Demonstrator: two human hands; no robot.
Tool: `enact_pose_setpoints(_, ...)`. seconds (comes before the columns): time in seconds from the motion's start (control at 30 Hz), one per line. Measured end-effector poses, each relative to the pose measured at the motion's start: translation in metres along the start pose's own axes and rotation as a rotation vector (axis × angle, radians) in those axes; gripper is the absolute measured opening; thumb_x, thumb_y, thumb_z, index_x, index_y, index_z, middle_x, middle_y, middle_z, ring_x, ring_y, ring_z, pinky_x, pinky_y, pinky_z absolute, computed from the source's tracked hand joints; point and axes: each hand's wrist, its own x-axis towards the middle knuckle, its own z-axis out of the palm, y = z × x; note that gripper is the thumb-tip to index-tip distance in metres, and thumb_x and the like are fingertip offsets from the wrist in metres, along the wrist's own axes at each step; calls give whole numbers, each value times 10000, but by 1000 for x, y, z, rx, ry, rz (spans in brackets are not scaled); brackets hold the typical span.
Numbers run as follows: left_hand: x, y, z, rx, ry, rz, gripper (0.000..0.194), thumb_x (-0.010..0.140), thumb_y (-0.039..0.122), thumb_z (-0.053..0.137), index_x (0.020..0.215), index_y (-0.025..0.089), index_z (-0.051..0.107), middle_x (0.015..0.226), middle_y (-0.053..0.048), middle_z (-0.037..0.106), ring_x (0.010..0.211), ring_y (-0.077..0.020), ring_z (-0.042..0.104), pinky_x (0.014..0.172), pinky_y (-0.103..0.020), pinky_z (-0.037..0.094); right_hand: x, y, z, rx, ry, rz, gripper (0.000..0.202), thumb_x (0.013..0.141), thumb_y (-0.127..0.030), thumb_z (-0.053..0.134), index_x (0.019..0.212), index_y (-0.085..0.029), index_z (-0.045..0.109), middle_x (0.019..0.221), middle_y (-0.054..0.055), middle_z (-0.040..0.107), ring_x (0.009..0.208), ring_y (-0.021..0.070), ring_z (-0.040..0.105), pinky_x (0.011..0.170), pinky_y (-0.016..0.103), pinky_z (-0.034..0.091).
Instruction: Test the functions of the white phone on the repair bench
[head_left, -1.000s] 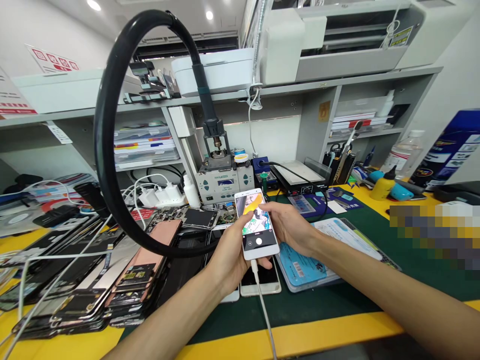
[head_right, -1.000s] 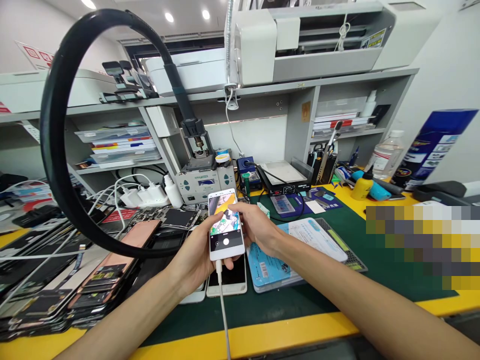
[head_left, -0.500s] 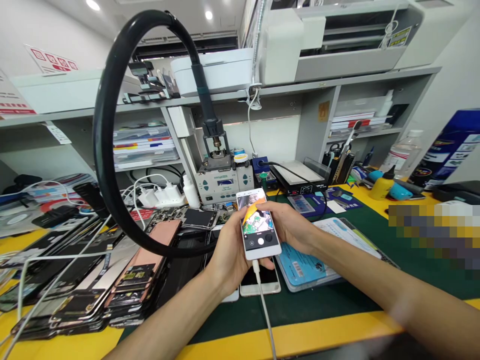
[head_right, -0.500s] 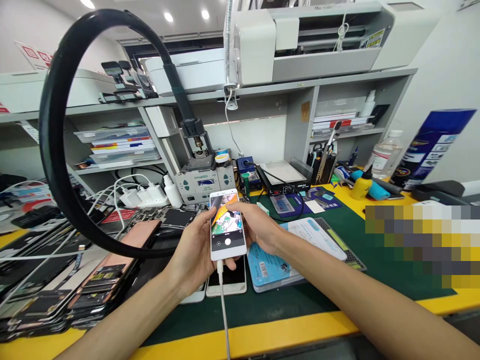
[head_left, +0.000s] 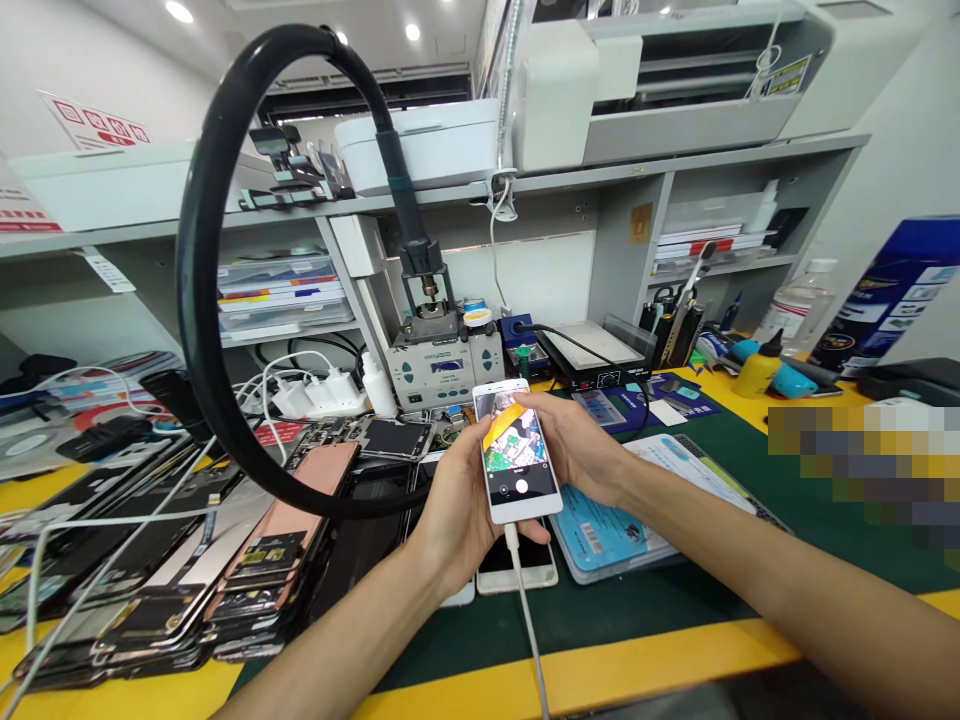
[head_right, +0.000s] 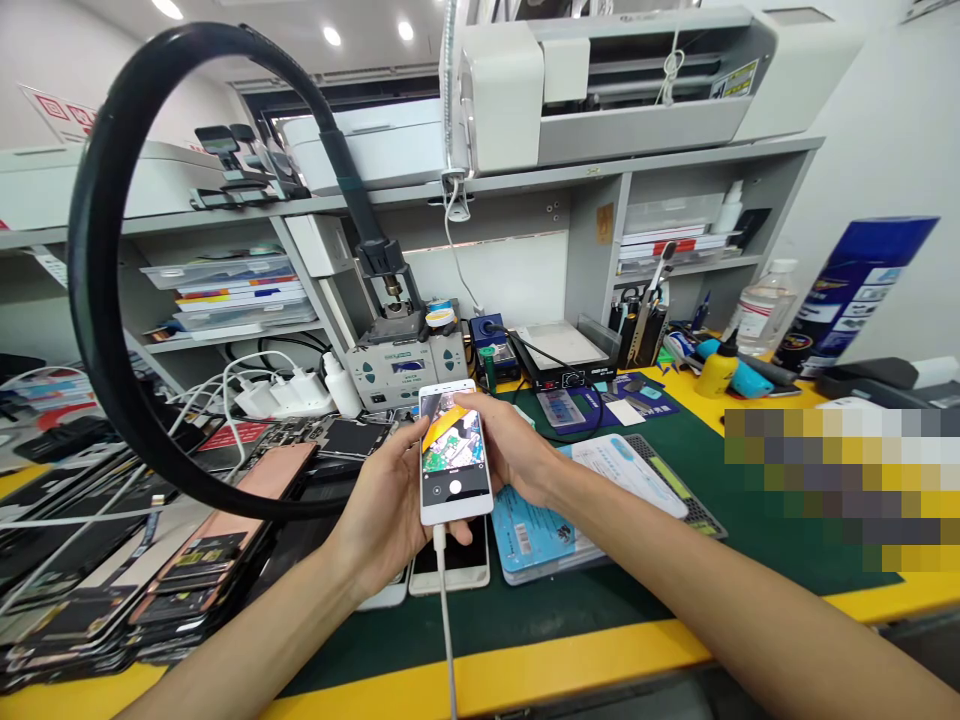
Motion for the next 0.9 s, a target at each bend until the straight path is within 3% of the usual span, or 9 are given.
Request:
enact_pose_setpoints(0.37, 1, -2, -5, -2, -1, -12, 489, 948, 447, 502, 1329, 142, 525, 876, -101, 677, 680, -215, 684, 512, -332, 610, -2, -2, 1, 0, -28, 2, 431, 951, -471, 370, 1111, -155, 617, 805, 89, 721, 624, 205, 640, 457, 248, 435)
enact_pose_setpoints(0.7, 0, -1, -4, -27, 10, 4, 445, 965, 406, 470, 1326, 156, 538, 909, -96, 678, 713, -205, 686, 529, -304, 611, 3, 4, -2, -6, -2, 23, 346, 905, -341, 438, 1096, -121, 624, 795, 101, 717, 620, 206, 631, 477, 263, 453)
enact_pose_setpoints(0.9, 1, -1, -3, -8, 15, 12, 436, 964, 392, 443, 1308, 142, 539, 945, -113, 683, 668, -220, 689, 485, -344, 608, 3, 4, -2, 14, -44, -25, 372, 927, -399, 410, 1072, -147, 643, 759, 77, 707, 528, 167, 569, 482, 258, 440)
